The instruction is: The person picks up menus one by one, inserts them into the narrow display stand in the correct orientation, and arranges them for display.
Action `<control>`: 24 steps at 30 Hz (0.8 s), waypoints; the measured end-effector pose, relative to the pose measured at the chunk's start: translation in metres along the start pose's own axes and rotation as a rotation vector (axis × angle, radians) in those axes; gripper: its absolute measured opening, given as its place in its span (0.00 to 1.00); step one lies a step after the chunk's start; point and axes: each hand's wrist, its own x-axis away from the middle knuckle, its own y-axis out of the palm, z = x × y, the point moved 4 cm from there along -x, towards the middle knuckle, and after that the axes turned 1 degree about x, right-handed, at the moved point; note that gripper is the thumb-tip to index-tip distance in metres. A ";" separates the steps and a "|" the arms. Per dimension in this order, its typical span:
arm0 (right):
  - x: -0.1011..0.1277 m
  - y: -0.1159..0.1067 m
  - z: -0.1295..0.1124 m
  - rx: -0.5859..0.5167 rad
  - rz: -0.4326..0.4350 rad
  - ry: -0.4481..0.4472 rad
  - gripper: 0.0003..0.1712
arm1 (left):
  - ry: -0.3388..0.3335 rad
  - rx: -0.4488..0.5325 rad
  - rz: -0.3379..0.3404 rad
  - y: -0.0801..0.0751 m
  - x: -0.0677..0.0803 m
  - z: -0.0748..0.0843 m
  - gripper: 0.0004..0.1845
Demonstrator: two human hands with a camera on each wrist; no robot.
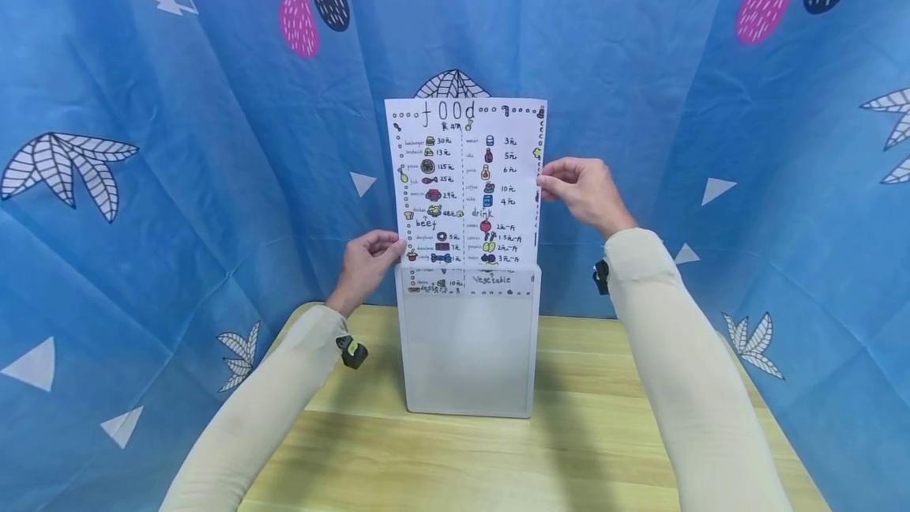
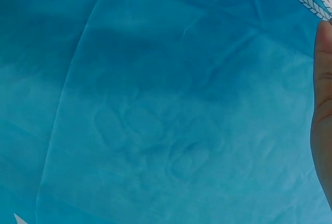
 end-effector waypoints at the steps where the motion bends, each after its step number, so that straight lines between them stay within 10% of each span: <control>1: 0.000 0.000 0.000 0.000 0.000 -0.001 0.17 | 0.000 0.001 0.001 0.000 0.000 0.000 0.11; 24: -0.002 0.001 0.006 0.015 -0.015 -0.013 0.17 | 0.012 0.012 0.000 0.001 -0.003 -0.002 0.11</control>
